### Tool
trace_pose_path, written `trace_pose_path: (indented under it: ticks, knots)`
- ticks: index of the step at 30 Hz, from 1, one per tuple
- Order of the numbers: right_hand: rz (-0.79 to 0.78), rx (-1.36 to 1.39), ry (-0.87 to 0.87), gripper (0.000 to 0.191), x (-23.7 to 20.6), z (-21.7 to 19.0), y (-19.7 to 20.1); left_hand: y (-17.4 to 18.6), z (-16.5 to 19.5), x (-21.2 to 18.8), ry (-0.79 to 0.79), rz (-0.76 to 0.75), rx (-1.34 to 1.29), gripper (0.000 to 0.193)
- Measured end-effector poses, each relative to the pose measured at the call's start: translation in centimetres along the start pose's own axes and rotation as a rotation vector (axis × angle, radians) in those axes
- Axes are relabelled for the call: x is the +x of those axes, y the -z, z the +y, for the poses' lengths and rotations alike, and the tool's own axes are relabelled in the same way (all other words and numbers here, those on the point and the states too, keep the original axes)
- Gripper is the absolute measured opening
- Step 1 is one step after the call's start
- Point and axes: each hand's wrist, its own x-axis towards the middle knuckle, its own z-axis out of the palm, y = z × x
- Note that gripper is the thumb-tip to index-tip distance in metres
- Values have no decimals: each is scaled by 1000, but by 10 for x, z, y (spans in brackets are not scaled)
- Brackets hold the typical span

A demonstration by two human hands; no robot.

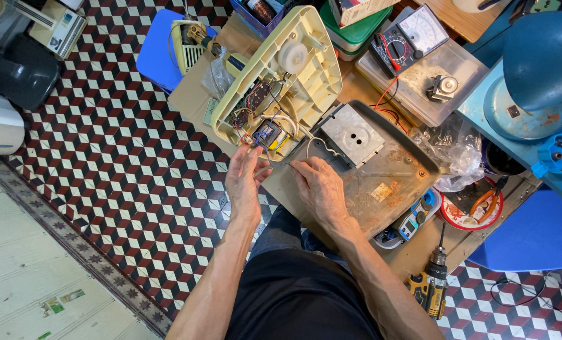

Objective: The person disassembles a beige plastic appliance, removes a metal plate, and uses a multimeter to test internal components. They then use a cordless drill to remove screws from the circuit board and continue manipulating wires and components.

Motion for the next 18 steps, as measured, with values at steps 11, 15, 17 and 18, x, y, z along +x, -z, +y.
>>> trace_pose_path:
  ticks: [11, 15, 17, 18]
  knots:
    - [-29, 3, 12, 18, 9, -6, -7, 1, 5, 6, -54, 34, 57, 26]
    - [-21, 21, 44, 18, 11, -6, -6, -2, 10, 7, -130, 77, 112, 27]
    - [-30, 16, 32, 18, 11, -6, -5, -3, 13, 9, -146, 101, 122, 27]
    - [-33, 14, 27, 18, 11, -6, -5, -3, 14, 10, -147, 98, 125, 27]
